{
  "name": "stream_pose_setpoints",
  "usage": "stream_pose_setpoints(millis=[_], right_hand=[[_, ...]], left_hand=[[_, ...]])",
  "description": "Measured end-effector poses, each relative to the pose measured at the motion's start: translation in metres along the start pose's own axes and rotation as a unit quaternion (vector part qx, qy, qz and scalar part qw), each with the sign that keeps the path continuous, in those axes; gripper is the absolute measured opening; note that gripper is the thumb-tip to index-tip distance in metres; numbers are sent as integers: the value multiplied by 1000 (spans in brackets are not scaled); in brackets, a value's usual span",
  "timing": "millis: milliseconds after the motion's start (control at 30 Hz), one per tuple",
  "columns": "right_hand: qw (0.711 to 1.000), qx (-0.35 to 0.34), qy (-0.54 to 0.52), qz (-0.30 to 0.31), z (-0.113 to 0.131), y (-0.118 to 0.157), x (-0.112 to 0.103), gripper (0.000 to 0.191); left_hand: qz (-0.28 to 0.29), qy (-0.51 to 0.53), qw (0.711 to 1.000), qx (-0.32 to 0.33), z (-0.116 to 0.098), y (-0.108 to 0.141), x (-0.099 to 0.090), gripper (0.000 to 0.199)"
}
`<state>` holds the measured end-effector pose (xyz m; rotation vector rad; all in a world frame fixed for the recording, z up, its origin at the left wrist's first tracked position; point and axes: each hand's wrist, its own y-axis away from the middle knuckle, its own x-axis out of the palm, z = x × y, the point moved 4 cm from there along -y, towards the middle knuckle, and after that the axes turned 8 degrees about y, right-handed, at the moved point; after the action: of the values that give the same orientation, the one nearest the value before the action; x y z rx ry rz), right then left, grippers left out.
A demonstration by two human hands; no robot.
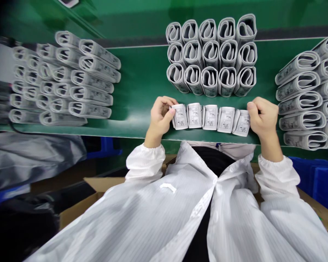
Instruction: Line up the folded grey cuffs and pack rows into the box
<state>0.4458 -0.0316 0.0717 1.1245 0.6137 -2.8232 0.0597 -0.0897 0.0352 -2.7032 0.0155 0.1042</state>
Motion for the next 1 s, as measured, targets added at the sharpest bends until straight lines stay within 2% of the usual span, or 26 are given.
stream_pose_setpoints(millis=[267, 467, 633, 800, 1000], right_hand=[[1000, 10, -10, 7, -3, 1, 1, 59], [1000, -2, -9, -3, -4, 2, 0, 58], [1000, 7, -7, -22, -4, 4, 0, 61], [997, -32, 12, -66, -1, 2, 1, 70], [996, -40, 27, -71, -2, 1, 2, 72]], left_hand=[[-2, 10, 1000, -10, 1, 0, -1, 46], [-1, 11, 1000, 0, 0, 0, 0, 40], [-42, 14, 999, 17, 2, 3, -4, 45], [-80, 12, 996, 27, 6, 6, -8, 49], [-98, 6, 995, 27, 8, 7, -10, 50]])
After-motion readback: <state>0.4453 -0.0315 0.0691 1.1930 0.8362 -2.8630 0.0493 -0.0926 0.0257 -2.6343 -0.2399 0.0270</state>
